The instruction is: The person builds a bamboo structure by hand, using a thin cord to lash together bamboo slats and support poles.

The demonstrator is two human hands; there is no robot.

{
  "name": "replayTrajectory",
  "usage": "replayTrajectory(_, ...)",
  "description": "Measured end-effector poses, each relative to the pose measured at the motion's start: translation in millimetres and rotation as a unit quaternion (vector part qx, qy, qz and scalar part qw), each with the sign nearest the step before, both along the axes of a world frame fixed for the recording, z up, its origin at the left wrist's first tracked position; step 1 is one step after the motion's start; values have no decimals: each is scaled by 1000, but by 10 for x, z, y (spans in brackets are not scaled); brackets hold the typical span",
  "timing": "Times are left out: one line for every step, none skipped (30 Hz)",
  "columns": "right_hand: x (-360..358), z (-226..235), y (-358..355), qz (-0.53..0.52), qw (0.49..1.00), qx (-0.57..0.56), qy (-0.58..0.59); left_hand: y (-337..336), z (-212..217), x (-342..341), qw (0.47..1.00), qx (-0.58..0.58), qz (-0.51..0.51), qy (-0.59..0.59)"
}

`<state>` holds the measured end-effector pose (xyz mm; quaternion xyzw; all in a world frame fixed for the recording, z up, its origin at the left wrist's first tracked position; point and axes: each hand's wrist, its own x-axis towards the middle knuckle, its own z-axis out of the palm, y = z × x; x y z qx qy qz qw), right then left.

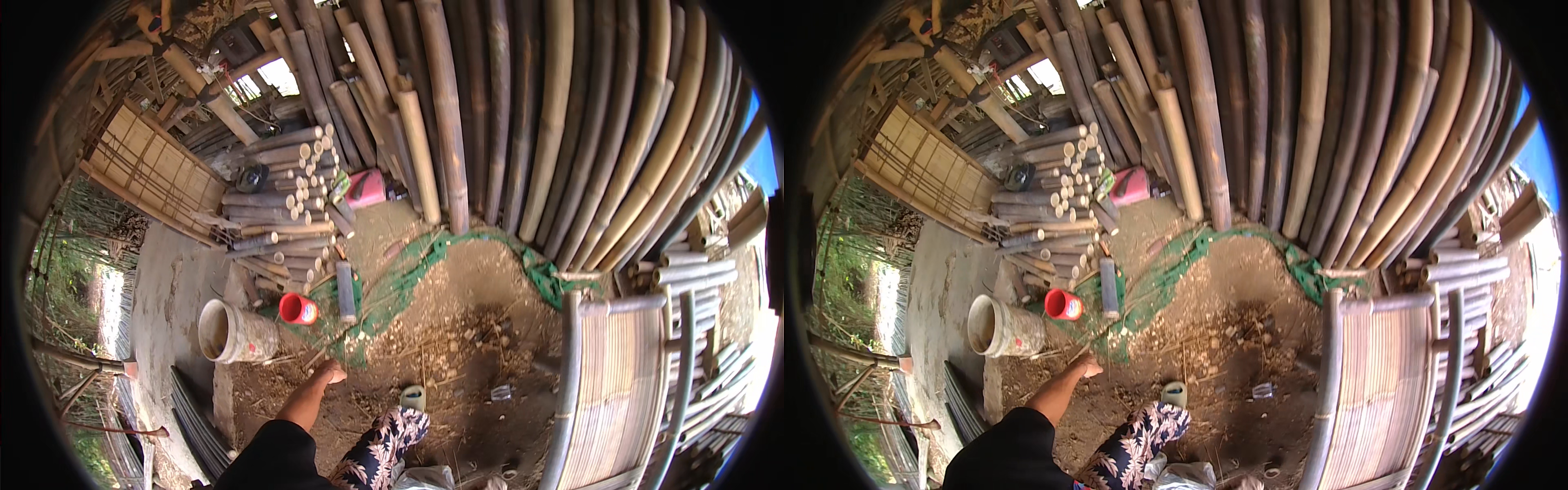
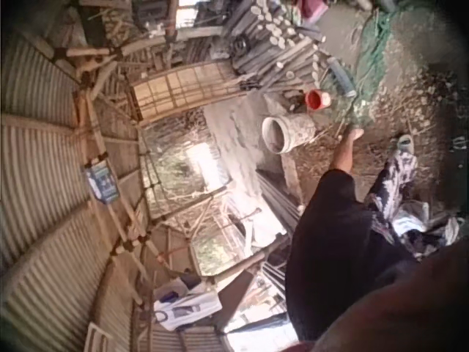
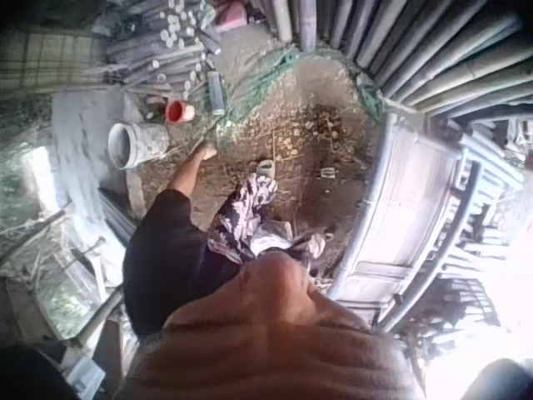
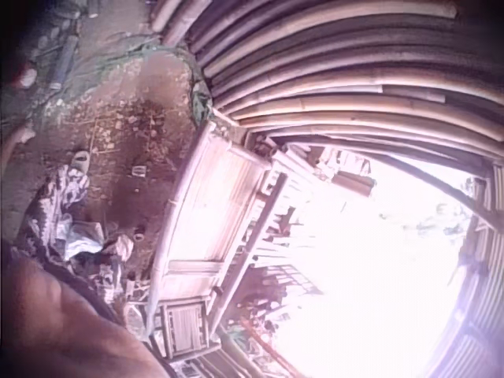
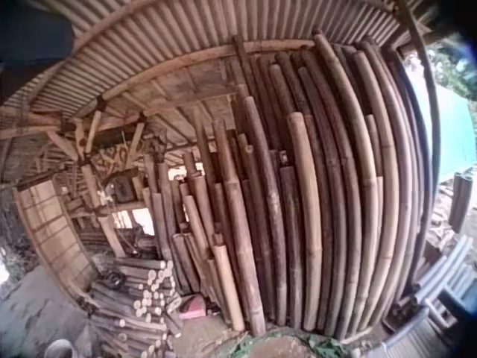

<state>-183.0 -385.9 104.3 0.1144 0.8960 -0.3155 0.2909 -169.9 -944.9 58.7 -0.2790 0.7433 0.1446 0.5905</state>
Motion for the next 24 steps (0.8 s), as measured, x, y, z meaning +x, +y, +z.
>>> replayTrajectory(-187,155,-133,-1,1000,1,-6,-26,144,-302,997,-13,39,62)
replayTrajectory(-387,314,-308,-1,1000,0,-11,-23,343,-682,989,-29,77,123)
replayTrajectory(-583,459,-480,-2,1000,1,-17,-97,576,-1108,982,2,47,183)
replayTrajectory(-796,545,-678,2,1000,-4,-24,-209,791,-1613,964,4,16,265)
replayTrajectory(-1012,623,-872,6,1000,-9,-27,-325,1008,-2115,939,-2,-25,343)
replayTrajectory(-1212,691,-1098,11,999,-16,-35,-506,1136,-2612,906,-34,139,399)
replayTrajectory(-1456,815,-1149,-12,1000,-4,-20,-459,1468,-3430,882,5,211,422)
replayTrajectory(-1708,828,-1290,-16,1000,3,-22,-429,1757,-4033,815,-28,183,549)
replayTrajectory(-1933,839,-1551,-3,1000,-11,-28,-932,1665,-4414,781,-50,171,599)
replayTrajectory(-2170,816,-1654,-12,999,2,-30,-1022,1867,-5027,760,-21,195,619)
replayTrajectory(-2433,778,-1792,-14,999,7,-30,-1275,1956,-5578,747,-48,198,633)
replayTrajectory(-2667,753,-1925,-17,999,12,-34,-1554,1996,-6103,734,-76,200,645)
replayTrajectory(-2887,703,-2147,-6,999,-1,-35,-2115,1952,-6484,676,-95,218,697)
replayTrajectory(-3129,587,-2173,-19,999,6,-30,-2217,2057,-7041,663,-28,273,697)
replayTrajectory(-3296,583,-2286,-15,999,0,-33,-2643,2109,-7378,609,-116,198,759)
replayTrajectory(-3426,616,-2289,-26,999,20,-43,-2783,2062,-7673,651,-131,198,721)
replayTrajectory(-3611,580,-2251,-47,997,39,-43,-2834,2087,-8038,690,-139,190,685)
replayTrajectory(-3624,656,-2236,-58,996,49,-50,-2988,2023,-8249,714,-110,197,663)
replayTrajectory(-3749,609,-2278,-69,995,51,-52,-3199,2029,-8501,722,-104,190,658)
replayTrajectory(-3811,656,-2337,-75,994,49,-57,-3493,2003,-8651,733,-123,118,658)
replayTrajectory(-3814,661,-2407,-74,994,37,-67,-3852,2085,-8734,738,-153,42,656)
replayTrajectory(-3798,706,-2392,-83,993,42,-73,-3924,2049,-8817,755,-155,46,636)
replayTrajectory(-3772,751,-2406,-91,992,43,-78,-4019,2093,-8879,770,-160,48,616)
replayTrajectory(-3722,845,-2341,-100,990,56,-81,-3956,2106,-8975,786,-154,55,597)
